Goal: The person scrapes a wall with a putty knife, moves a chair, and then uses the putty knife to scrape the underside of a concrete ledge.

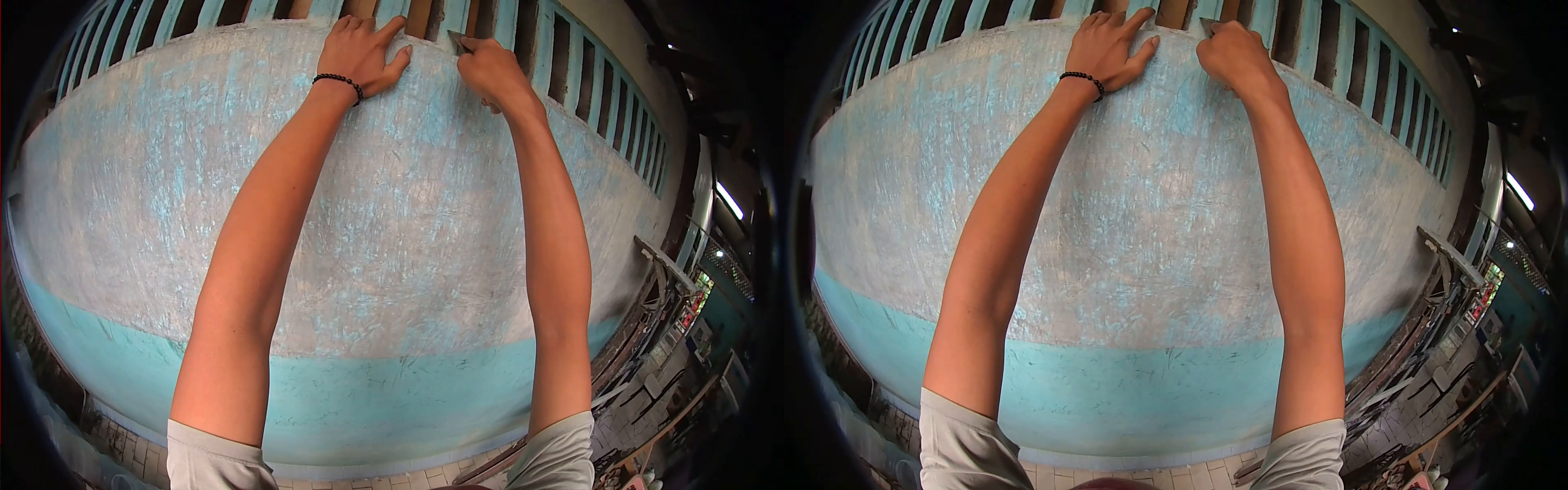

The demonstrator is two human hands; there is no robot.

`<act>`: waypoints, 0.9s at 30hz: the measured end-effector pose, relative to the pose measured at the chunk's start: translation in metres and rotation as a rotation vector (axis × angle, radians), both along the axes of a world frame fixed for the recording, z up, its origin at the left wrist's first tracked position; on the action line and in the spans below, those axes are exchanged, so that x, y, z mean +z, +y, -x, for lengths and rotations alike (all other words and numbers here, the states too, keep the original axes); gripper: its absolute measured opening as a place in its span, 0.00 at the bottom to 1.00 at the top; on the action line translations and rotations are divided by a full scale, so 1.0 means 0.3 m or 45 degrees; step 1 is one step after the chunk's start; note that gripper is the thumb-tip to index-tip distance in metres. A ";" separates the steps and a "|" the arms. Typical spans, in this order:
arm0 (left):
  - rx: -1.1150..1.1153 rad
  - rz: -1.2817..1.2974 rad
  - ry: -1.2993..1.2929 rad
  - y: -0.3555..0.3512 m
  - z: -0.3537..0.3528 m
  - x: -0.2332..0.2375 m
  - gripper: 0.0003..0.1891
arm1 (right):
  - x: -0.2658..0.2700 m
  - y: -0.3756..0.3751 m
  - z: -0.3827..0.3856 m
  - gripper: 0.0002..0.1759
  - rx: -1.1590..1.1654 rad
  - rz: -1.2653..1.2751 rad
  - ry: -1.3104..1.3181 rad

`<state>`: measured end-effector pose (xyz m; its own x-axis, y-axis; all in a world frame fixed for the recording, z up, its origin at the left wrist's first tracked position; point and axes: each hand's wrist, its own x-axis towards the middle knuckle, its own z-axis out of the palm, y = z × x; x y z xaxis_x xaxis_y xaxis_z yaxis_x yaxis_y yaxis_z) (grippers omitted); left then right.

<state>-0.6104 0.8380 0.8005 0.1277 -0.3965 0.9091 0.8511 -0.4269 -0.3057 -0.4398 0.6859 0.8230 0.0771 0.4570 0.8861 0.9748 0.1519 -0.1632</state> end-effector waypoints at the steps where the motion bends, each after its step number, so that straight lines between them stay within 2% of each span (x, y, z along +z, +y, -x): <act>1: 0.004 -0.002 -0.004 -0.003 0.000 0.000 0.25 | 0.004 -0.030 0.016 0.33 0.011 0.077 0.055; 4: -0.014 0.094 0.011 -0.021 0.000 -0.007 0.25 | 0.013 -0.068 0.020 0.34 0.041 0.209 0.123; 6: -0.016 0.211 0.047 -0.050 0.008 -0.009 0.25 | -0.004 -0.018 -0.019 0.34 0.052 0.084 0.041; 9: 0.002 0.064 -0.003 -0.016 0.000 -0.005 0.25 | -0.015 0.076 -0.057 0.34 0.057 -0.113 -0.056; 13: 0.020 0.118 0.018 -0.032 0.007 -0.001 0.28 | 0.021 0.094 -0.041 0.35 0.087 -0.217 -0.069; 17: -0.006 0.079 0.029 -0.006 0.004 -0.005 0.28 | 0.011 -0.011 0.026 0.35 0.113 0.064 0.209; 22: 0.056 0.084 0.031 0.005 0.009 -0.004 0.28 | 0.036 0.093 -0.021 0.34 0.043 -0.240 -0.041; 25: 0.005 0.080 0.019 0.003 0.007 -0.002 0.27 | 0.091 0.114 -0.030 0.36 -0.033 -0.239 -0.078; 27: -0.034 0.096 0.012 0.005 0.005 -0.005 0.27 | 0.067 0.045 0.021 0.36 -0.025 -0.104 0.018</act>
<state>-0.6120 0.8396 0.7991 0.1269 -0.3301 0.9354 0.8360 -0.4719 -0.2799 -0.4462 0.6993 0.8431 0.0979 0.3816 0.9191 0.9754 0.1464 -0.1647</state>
